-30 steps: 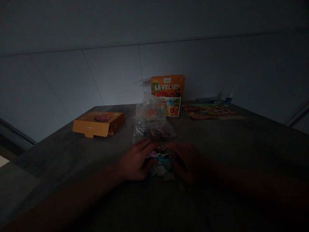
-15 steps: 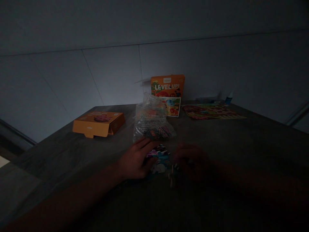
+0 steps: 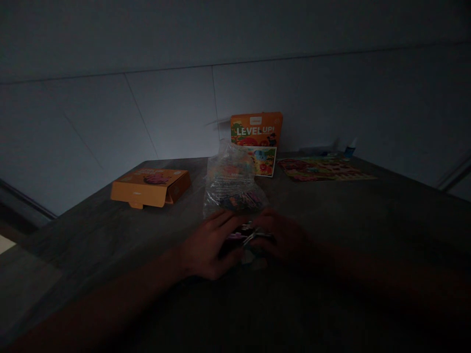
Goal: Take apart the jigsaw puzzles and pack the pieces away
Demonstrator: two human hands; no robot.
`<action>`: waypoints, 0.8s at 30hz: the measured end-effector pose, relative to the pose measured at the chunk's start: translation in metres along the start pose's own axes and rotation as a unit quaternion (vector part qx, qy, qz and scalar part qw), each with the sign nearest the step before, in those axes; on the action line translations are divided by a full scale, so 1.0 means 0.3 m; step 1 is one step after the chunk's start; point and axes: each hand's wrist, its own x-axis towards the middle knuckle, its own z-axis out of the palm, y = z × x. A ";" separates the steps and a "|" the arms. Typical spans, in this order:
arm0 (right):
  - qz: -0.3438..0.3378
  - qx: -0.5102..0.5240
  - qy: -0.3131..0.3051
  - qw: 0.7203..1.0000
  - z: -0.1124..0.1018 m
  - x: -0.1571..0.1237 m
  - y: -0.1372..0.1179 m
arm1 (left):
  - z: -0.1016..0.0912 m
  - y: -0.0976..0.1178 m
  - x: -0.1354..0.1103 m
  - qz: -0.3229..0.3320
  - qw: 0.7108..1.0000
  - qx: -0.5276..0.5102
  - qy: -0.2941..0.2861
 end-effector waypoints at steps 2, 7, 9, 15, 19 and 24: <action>0.020 -0.001 -0.029 0.999 -0.006 0.006 -0.006 | 0.005 0.002 0.002 -0.002 1.000 0.009 -0.006; 0.014 0.003 -0.040 0.999 -0.022 0.017 -0.022 | 0.031 -0.013 0.001 -0.029 0.999 0.027 0.016; 0.012 0.007 -0.033 0.999 -0.028 0.018 -0.028 | 0.036 -0.025 -0.002 -0.055 0.998 0.011 0.039; 0.035 0.014 -0.011 0.999 -0.023 0.015 -0.016 | 0.031 -0.051 -0.001 -0.150 0.984 -0.030 0.087; -0.035 0.034 0.054 0.997 -0.010 0.007 -0.012 | 0.028 -0.051 -0.002 -0.127 0.988 -0.032 0.077; -0.040 0.036 0.041 0.998 -0.003 0.011 -0.015 | 0.022 -0.041 -0.008 -0.015 0.999 -0.038 0.035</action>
